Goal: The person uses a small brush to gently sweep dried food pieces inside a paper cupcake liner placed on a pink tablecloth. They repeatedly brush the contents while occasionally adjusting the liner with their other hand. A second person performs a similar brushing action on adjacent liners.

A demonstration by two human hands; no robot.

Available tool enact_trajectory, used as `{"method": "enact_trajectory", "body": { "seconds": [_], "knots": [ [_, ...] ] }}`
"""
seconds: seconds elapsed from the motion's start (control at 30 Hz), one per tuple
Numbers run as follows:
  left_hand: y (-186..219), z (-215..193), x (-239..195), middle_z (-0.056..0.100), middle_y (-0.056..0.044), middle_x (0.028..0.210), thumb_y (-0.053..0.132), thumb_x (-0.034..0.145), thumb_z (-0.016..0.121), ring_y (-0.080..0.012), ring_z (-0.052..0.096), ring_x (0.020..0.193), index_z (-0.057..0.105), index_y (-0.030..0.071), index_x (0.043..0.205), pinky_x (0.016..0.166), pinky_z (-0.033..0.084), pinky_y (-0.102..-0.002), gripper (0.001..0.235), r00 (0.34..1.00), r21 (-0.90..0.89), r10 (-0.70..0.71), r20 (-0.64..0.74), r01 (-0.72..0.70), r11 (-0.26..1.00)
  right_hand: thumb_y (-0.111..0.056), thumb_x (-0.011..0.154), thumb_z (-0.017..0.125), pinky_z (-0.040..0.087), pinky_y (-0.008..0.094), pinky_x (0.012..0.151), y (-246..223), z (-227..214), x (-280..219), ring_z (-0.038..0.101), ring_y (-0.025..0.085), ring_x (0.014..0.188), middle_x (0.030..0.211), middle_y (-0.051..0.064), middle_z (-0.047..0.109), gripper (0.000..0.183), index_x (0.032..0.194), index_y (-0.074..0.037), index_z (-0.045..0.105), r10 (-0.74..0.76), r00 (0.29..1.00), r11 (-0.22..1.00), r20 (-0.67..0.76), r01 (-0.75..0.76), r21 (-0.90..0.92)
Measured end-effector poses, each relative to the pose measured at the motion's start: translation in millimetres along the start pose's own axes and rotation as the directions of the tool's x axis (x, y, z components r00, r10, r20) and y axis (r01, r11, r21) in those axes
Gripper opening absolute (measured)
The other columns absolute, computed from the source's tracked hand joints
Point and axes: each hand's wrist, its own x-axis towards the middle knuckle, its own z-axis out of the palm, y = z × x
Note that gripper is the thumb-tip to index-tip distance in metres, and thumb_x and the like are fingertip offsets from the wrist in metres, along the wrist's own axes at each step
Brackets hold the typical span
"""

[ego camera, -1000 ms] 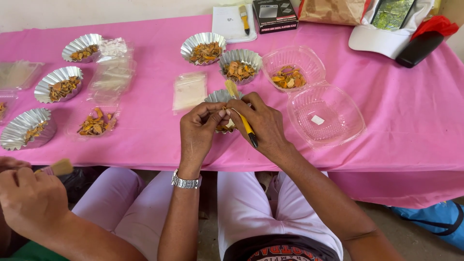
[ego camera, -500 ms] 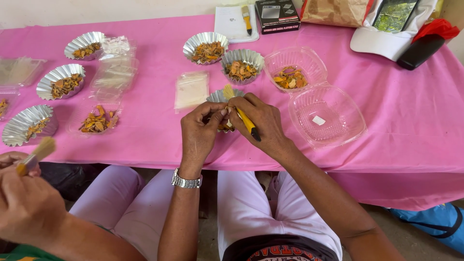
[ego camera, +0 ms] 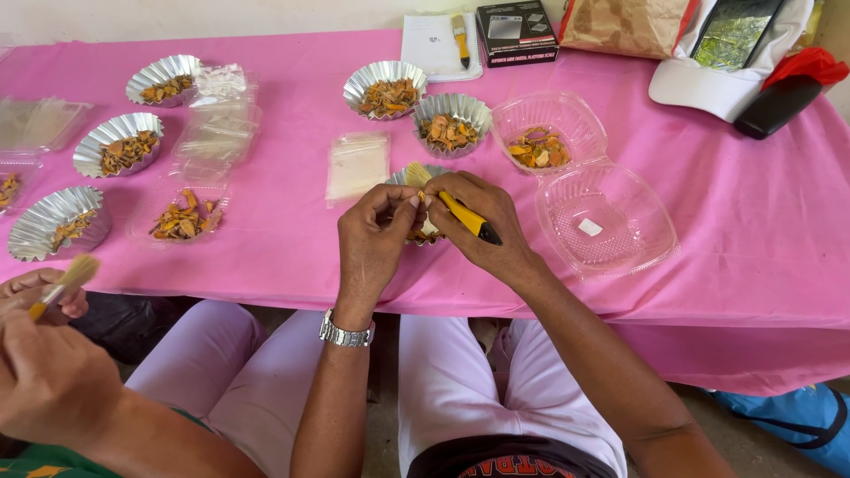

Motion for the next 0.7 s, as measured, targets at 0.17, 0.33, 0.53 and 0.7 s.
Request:
{"method": "enact_trajectory", "body": {
  "seconds": [0.17,0.33,0.53,0.7],
  "knots": [
    [5,2,0,0.073,-0.016,0.078,-0.003,0.095,0.064,-0.0171,0.069,0.072,0.072,-0.003,0.099,0.063,0.064,-0.03,0.009,1.0,0.017,0.01,-0.003,-0.01,1.0,-0.004,0.097,0.066,0.05,0.037,0.064,4,-2,0,0.061,0.025,0.068,0.074,0.015,0.057,0.006,0.102,-0.006,0.069,-0.01,1.0,1.0,-0.005,0.01,-0.007],
    [8,3,0,0.073,-0.016,0.08,-0.003,0.096,0.063,-0.0179,0.069,0.074,0.073,-0.001,0.101,0.065,0.063,-0.031,0.011,0.998,0.059,0.035,-0.048,-0.032,0.998,-0.004,0.098,0.065,0.052,0.038,0.064,5,-3,-4,0.063,0.027,0.067,0.075,0.017,0.057,0.009,0.107,-0.003,0.067,-0.019,0.997,0.999,-0.073,0.015,-0.047],
    [9,4,6,0.073,-0.015,0.081,-0.002,0.097,0.064,-0.0201,0.07,0.077,0.073,0.001,0.101,0.066,0.062,-0.033,0.01,0.996,0.233,0.086,-0.035,-0.076,0.969,-0.009,0.102,0.061,0.055,0.04,0.062,16,-5,-11,0.068,0.036,0.067,0.079,0.018,0.06,0.007,0.105,-0.007,0.067,-0.038,0.989,0.966,-0.141,0.0,-0.259],
    [14,11,5,0.074,-0.016,0.082,-0.003,0.097,0.065,-0.026,0.073,0.078,0.073,0.002,0.101,0.065,0.061,-0.036,0.011,0.993,0.385,0.114,0.012,-0.109,0.916,-0.018,0.098,0.068,0.059,0.037,0.067,35,0,-13,0.071,0.031,0.076,0.088,0.008,0.063,0.014,0.113,-0.018,0.068,-0.079,0.992,0.93,-0.097,0.039,-0.366]
  ]
}}
